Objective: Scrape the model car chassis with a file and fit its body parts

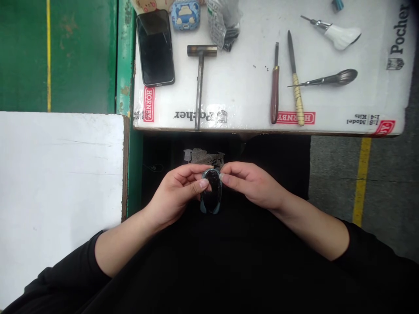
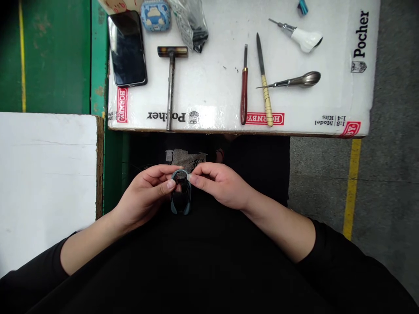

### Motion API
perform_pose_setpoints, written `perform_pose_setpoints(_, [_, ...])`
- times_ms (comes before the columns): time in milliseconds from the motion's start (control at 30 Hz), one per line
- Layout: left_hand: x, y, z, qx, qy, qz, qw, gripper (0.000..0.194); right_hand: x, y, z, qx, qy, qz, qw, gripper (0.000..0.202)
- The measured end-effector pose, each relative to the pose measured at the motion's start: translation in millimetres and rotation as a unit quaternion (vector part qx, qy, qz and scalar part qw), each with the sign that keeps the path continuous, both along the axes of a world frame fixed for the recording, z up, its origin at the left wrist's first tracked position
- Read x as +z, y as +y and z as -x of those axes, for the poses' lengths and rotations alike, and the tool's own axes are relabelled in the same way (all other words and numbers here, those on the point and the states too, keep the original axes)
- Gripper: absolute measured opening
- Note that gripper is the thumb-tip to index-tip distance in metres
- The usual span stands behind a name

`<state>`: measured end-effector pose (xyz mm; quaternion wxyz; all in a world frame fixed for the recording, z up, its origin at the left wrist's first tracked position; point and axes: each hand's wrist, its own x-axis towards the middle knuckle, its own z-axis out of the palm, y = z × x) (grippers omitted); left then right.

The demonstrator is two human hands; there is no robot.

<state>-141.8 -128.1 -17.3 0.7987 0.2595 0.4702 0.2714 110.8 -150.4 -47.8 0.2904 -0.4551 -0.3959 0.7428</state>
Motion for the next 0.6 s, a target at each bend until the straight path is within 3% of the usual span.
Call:
perform_pose_setpoints(233, [-2.8, -1.4, -0.4, 0.001, -0.02, 0.038, 0.999, 0.035, -3.1, 0.3, -0.3, 0.021, 0.014, 0.001, 1.0, 0.062])
perform_pose_setpoints(433, [-7.2, 1.2, 1.3, 0.02, -0.062, 0.081, 0.995, 0.033, -1.8, -1.0, 1.1, 0.005, 0.043, 0.013, 0.999, 0.056])
perform_pose_setpoints(600, [-8.7, 2.2, 2.4, 0.026, -0.098, 0.085, 0.991, 0.031, -0.4, -1.1, 2.9, 0.021, 0.002, 0.028, 0.999, 0.064])
